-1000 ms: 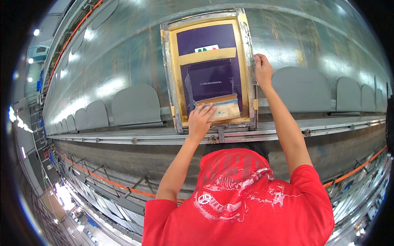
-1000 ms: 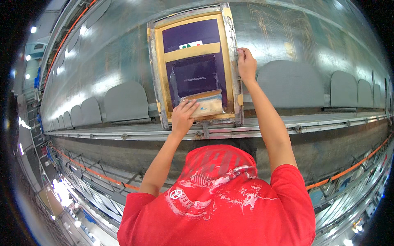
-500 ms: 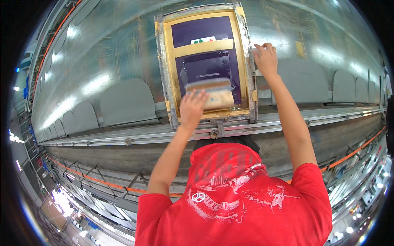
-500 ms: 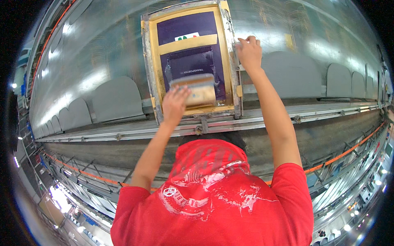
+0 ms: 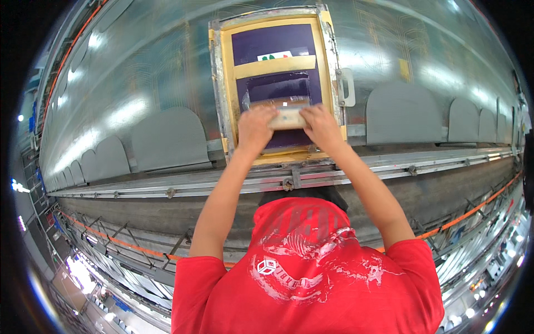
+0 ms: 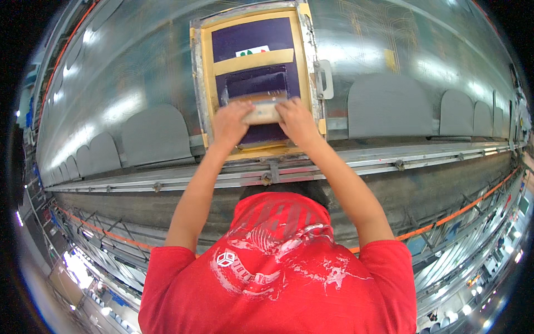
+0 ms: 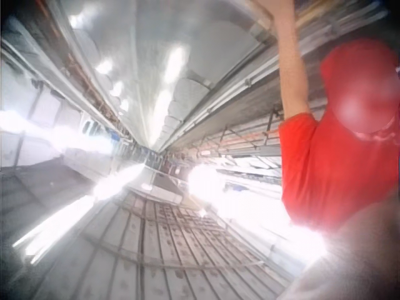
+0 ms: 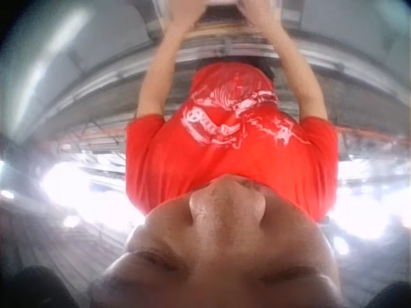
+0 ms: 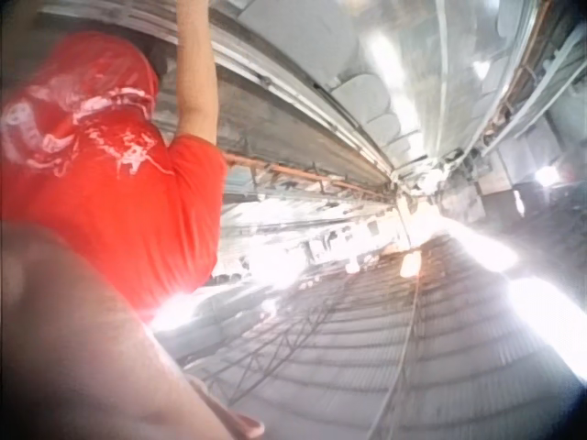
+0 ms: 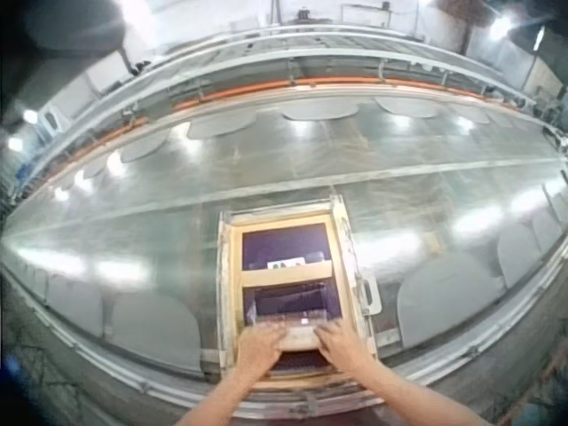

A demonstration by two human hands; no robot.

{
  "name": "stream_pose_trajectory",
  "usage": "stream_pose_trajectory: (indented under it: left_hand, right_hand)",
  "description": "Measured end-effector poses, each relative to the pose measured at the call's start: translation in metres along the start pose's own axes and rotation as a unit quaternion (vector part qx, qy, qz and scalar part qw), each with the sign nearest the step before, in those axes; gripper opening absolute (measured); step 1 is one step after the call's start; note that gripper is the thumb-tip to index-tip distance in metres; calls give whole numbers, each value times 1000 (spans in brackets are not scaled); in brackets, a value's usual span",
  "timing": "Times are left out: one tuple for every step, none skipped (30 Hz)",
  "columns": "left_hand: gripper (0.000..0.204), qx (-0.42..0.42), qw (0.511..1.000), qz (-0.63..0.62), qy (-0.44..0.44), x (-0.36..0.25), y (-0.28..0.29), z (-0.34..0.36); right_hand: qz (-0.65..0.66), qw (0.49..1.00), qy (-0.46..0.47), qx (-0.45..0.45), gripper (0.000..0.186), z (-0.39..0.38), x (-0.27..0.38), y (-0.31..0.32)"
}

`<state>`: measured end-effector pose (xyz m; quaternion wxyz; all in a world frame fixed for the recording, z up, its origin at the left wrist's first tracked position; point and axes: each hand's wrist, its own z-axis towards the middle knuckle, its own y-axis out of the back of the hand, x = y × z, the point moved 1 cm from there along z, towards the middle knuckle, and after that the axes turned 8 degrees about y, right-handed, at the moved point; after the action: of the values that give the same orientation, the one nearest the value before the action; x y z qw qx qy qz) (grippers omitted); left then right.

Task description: The person pours ink onto a screen printing frame and uses a squeegee to spread it across the mesh. They then move to a conveyor line, position the frame over a garment, and pull the squeegee to transfer the ink. Finally, they lift the frame and inspect the printed garment.

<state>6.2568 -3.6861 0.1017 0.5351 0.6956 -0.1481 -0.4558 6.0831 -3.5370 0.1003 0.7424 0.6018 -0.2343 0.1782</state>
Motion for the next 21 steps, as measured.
stream_pose_trajectory:
  left_hand:
    - [44, 5, 1000, 13, -12, 0, -6, -16]
    - [44, 7, 1000, 14, -9, -3, -8, -32]
    - [43, 12, 1000, 20, -6, -10, -6, -43]
    - [43, 11, 1000, 22, -4, -12, -7, -47]
    - [44, 1, 1000, 9, -8, -9, -8, -47]
    - [45, -9, 1000, -4, -11, -6, -9, -47]
    - [46, -12, 1000, -16, -13, -3, -8, -51]
    - [47, -11, 1000, -22, -11, -2, -7, -50]
    - [47, -12, 1000, -20, -9, -4, -5, -50]
    - [47, -13, 1000, -18, -8, -9, -3, -49]
    - [46, -15, 1000, -16, -1, -13, -3, -51]
    - [47, -17, 1000, -13, -4, -18, -4, -54]
    - [47, -19, 1000, -8, -6, -21, -6, -56]
    - [49, -11, 1000, -9, -5, -21, -11, -56]
    - [51, 0, 1000, -12, 1, -21, -17, -61]
    - [55, -23, 1000, -9, 6, -20, -20, -71]
    - [59, -50, 999, -8, 4, -19, -16, -76]
    - [59, -56, 998, -16, -5, -15, -9, -77]
    - [60, -60, 998, -30, -11, -14, -4, -83]
    - [60, -66, 996, -49, -17, -17, 1, -89]
    - [61, -70, 996, -48, -2, -13, 9, -97]
  right_hand:
    - [-7, 1000, 2, 6, 41, -14, 6, -4]
    - [-9, 1000, 1, 24, 41, -25, 13, -4]
    - [-6, 999, -1, 37, 41, -33, 18, -1]
    - [-11, 999, 1, 52, 42, -35, 19, 3]
    - [63, 996, -2, 66, 43, -31, 8, 9]
    - [139, 987, -2, 82, 44, -24, -10, 18]
    - [218, 971, -6, 100, 46, -18, -30, 23]
    - [175, 981, -84, -16, 47, -10, -58, 28]
    - [129, 970, -161, -131, 48, 1, -91, 33]
    - [12, 957, -203, -206, 45, 12, -119, 41]
    - [29, 938, -220, -268, 41, 24, -126, 40]
    - [104, 933, -263, -222, 40, 31, -143, 36]
    - [180, 920, -303, -172, 39, 37, -162, 28]
    - [118, 933, -277, -199, 37, 40, -179, 22]
    - [58, 940, -253, -221, 36, 41, -186, 13]
    - [91, 936, -257, -222, 34, 48, -171, 18]
    - [75, 933, -262, -234, 33, 55, -148, 27]
    - [65, 932, -253, -251, 33, 56, -147, 35]
    - [52, 931, -246, -264, 34, 56, -145, 38]
    - [59, 931, -246, -264, 34, 59, -130, 48]
    - [64, 930, -247, -264, 34, 63, -113, 54]
